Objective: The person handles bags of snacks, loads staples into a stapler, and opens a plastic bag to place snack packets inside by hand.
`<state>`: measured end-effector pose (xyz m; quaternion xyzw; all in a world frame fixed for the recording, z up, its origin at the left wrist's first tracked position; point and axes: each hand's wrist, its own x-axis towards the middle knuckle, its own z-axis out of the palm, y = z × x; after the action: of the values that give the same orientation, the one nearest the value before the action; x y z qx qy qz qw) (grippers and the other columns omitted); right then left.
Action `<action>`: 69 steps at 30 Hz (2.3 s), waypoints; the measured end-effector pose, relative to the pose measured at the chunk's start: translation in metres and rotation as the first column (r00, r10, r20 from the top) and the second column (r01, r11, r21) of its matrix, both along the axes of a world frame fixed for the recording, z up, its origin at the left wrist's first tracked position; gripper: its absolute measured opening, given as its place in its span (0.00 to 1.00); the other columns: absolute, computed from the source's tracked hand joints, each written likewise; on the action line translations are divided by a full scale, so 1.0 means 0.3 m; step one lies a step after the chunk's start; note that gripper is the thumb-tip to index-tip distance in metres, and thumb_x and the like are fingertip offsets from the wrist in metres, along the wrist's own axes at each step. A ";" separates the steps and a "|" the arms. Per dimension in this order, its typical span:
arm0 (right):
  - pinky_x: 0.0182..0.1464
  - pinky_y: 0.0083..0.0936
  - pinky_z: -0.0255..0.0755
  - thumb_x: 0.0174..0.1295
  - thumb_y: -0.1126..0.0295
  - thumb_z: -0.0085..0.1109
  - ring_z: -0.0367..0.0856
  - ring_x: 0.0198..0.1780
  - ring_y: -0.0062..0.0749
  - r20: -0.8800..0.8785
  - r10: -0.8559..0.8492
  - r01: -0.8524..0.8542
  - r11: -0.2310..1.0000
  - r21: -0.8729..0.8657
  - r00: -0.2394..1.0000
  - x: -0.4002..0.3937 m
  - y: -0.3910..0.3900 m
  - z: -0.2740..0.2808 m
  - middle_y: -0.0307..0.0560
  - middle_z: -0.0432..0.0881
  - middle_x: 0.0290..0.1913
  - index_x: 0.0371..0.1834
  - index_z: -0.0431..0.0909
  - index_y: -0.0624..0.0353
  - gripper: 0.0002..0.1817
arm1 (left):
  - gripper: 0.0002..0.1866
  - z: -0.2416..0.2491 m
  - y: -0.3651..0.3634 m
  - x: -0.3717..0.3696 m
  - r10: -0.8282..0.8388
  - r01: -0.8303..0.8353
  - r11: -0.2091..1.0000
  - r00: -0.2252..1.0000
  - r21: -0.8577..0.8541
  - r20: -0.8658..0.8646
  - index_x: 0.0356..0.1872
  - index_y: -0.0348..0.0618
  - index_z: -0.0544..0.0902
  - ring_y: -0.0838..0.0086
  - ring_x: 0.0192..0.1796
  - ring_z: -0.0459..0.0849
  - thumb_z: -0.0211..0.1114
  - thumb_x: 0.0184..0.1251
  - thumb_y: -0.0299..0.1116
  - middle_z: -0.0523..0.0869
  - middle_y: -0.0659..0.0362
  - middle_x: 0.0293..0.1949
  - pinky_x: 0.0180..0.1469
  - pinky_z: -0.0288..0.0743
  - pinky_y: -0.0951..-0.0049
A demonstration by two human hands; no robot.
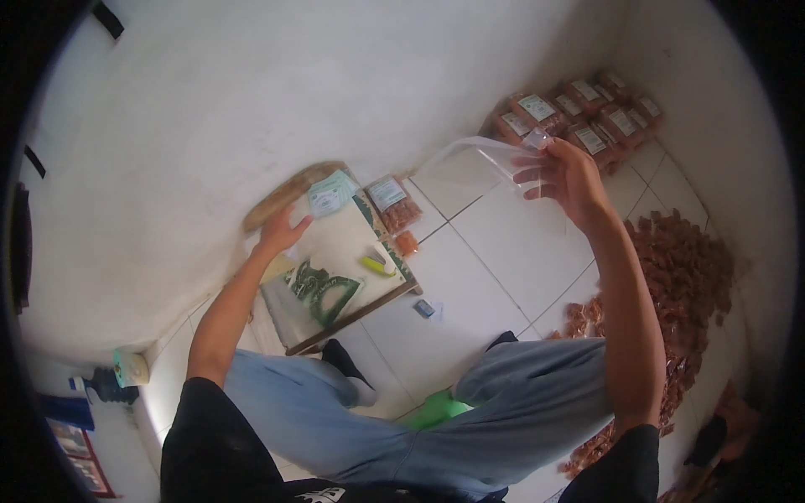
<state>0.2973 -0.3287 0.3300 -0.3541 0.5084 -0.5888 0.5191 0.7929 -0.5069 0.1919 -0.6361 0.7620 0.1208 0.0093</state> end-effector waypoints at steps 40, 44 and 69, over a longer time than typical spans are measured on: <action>0.74 0.49 0.49 0.44 0.49 0.78 0.47 0.76 0.53 -0.692 0.417 -0.426 0.888 0.172 0.590 0.343 0.009 -0.162 0.64 0.47 0.75 0.77 0.34 0.62 0.68 | 0.20 0.434 0.356 -0.342 0.396 0.850 0.437 0.111 0.293 -0.911 0.16 0.40 0.76 0.56 0.56 0.80 0.47 0.65 0.39 0.84 0.40 0.49 0.60 0.71 0.58; 0.68 0.43 0.64 0.51 0.64 0.75 0.57 0.72 0.49 -0.217 0.045 -0.109 0.951 -0.291 0.975 0.331 -0.023 -0.119 0.57 0.55 0.73 0.78 0.35 0.49 0.60 | 0.21 0.462 0.339 -0.288 0.447 0.760 0.492 0.199 0.425 -0.872 0.12 0.44 0.70 0.54 0.52 0.82 0.45 0.65 0.39 0.85 0.39 0.42 0.57 0.73 0.60; 0.16 0.14 0.61 0.63 0.50 0.63 0.71 0.14 0.17 -0.422 -0.146 0.157 0.988 -0.010 0.895 0.263 0.037 0.028 0.37 0.73 0.14 0.19 0.76 0.59 0.24 | 0.13 0.415 0.302 -0.229 0.277 -0.073 0.960 0.113 0.270 -0.954 0.36 0.43 0.80 0.83 0.26 0.76 0.69 0.65 0.42 0.82 0.62 0.29 0.27 0.69 0.82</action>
<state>0.3762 -0.3175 0.3383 -0.4259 0.6413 -0.5311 0.3540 0.7243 -0.4163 0.3165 -0.4817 0.4873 0.5669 -0.4573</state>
